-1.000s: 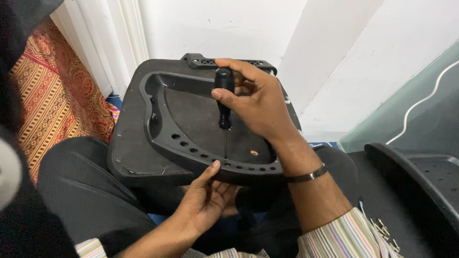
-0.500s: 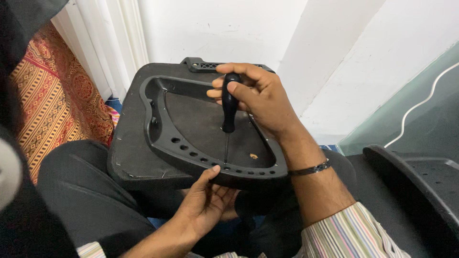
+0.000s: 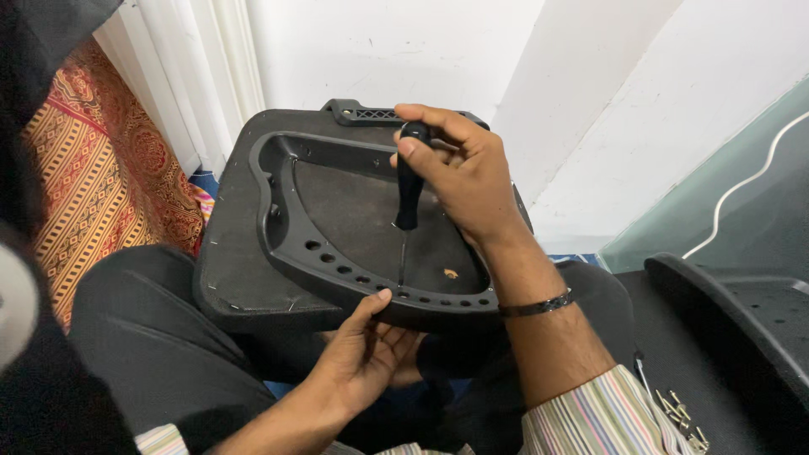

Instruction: The person uses a screwdriver to fasten screws into a black plastic frame component resting on a small stool. They systematically tighten multiple screws along the frame's edge, then flip the frame over to inspect the underside.

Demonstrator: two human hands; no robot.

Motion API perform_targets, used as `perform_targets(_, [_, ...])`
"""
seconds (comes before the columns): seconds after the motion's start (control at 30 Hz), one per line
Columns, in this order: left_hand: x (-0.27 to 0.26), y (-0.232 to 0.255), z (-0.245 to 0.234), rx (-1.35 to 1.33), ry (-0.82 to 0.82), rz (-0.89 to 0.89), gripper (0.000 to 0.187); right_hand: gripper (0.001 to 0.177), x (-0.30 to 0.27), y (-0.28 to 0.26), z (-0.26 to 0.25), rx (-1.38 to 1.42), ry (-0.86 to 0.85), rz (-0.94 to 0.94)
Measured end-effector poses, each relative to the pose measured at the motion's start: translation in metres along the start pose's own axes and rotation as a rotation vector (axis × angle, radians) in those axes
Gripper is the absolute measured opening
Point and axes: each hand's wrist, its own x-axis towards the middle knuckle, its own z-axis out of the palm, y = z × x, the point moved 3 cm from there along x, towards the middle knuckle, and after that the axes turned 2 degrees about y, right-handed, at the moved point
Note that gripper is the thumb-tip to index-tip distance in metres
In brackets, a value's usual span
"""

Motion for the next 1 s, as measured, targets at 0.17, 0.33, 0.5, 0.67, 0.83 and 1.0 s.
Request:
perform_targets(0.17, [-0.016, 0.014, 0.003, 0.367, 0.11, -0.064, 0.043, 0.028, -0.003, -0.008, 0.001, -0.175, -0.003, -0.226])
perform_targets(0.33, [-0.031, 0.054, 0.017, 1.215, 0.186, -0.068, 0.078, 0.03, -0.002, 0.0, -0.004, 0.141, -0.002, 0.02])
perform_targets(0.5, [-0.036, 0.102, 0.077, 1.319, -0.231, 1.051, 0.04, 0.025, -0.003, 0.001, -0.002, 0.11, -0.023, -0.071])
perform_targets(0.67, [-0.018, 0.117, 0.107, 1.193, -0.361, 0.873, 0.031, 0.029, -0.003, -0.007, 0.0, 0.074, -0.061, -0.063])
perform_targets(0.83, [-0.016, 0.11, 0.114, 1.253, -0.279, 0.902, 0.019, 0.025, -0.008, -0.018, 0.002, -0.143, -0.108, -0.227])
perform_targets(1.0, [-0.031, 0.107, 0.12, 1.075, -0.497, 0.82, 0.032, 0.027, -0.011, -0.015, -0.003, 0.04, -0.096, -0.088])
